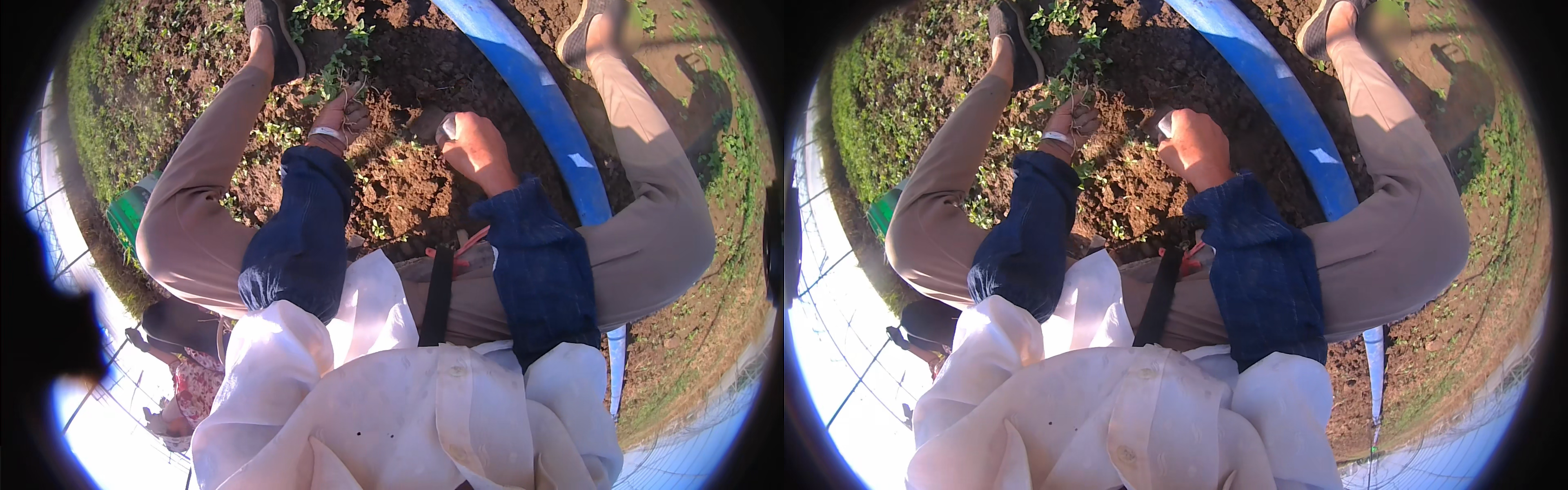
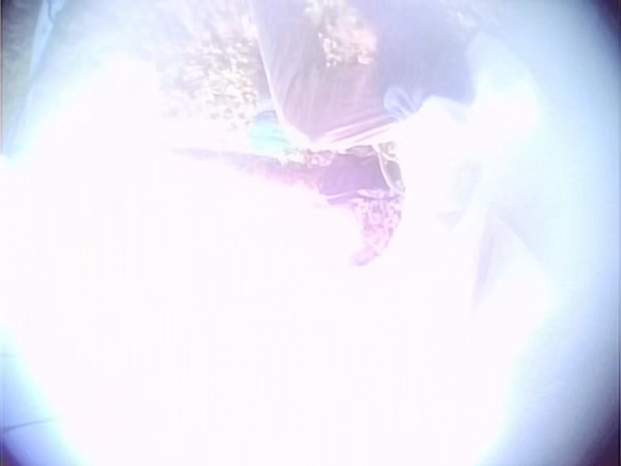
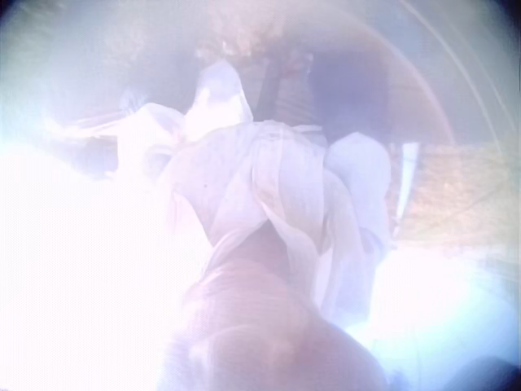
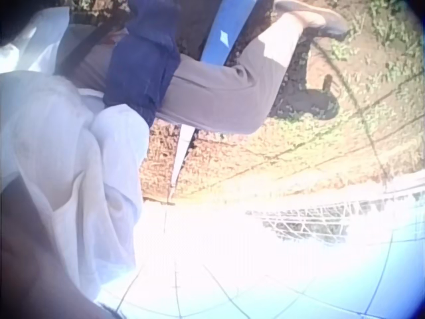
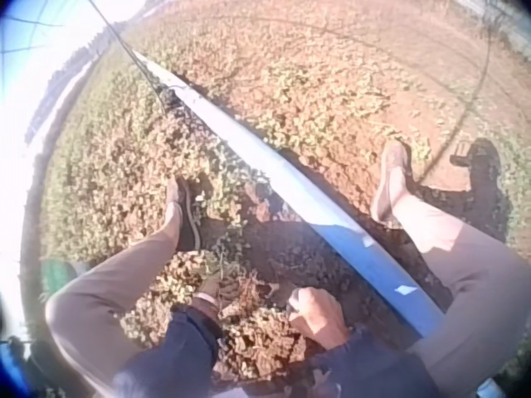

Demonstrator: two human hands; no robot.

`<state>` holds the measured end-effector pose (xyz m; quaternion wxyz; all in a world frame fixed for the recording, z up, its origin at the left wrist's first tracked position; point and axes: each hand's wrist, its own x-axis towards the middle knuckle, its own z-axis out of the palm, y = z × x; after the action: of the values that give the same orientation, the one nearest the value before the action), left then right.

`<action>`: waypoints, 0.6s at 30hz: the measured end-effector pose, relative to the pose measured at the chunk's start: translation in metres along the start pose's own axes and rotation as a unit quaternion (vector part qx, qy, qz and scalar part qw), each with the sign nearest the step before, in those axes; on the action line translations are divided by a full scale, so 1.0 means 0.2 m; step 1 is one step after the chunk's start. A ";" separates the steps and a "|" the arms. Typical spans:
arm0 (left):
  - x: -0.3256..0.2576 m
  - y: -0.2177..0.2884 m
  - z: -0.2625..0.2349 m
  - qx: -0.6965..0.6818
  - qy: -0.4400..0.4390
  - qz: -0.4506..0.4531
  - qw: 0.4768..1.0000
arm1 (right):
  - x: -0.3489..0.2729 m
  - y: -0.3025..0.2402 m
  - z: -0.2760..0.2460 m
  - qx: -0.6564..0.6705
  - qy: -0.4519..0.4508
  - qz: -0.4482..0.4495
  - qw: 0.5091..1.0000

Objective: The person pulls weeds from the soil by hand and uses a trowel to dig around plants next to a blue irrigation pipe.

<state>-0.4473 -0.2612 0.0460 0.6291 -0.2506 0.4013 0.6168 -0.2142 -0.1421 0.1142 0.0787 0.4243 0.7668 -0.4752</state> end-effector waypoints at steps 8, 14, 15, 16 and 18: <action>0.11 -0.34 -0.09 0.805 0.233 0.141 0.528 | -0.06 -0.02 -0.05 -0.050 0.006 0.011 0.999; 0.14 -0.36 -0.11 0.839 0.162 0.078 0.513 | -0.06 -0.07 -0.10 -0.057 -0.005 0.014 0.998; 0.16 -0.36 -0.14 0.834 0.145 0.077 0.527 | -0.07 -0.05 -0.11 -0.056 0.000 0.017 0.998; 0.19 -0.38 -0.15 0.810 0.166 0.075 0.558 | -0.07 -0.04 -0.12 -0.056 0.004 0.020 0.998; 0.17 -0.27 -0.31 0.710 0.214 0.014 0.671 | -0.08 -0.11 -0.13 -0.046 0.002 -0.004 0.999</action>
<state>-0.4092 -0.2978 -0.0262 0.5056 0.1525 0.8450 0.0838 -0.2121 -0.1355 0.1502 0.0949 0.4185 0.7895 -0.4388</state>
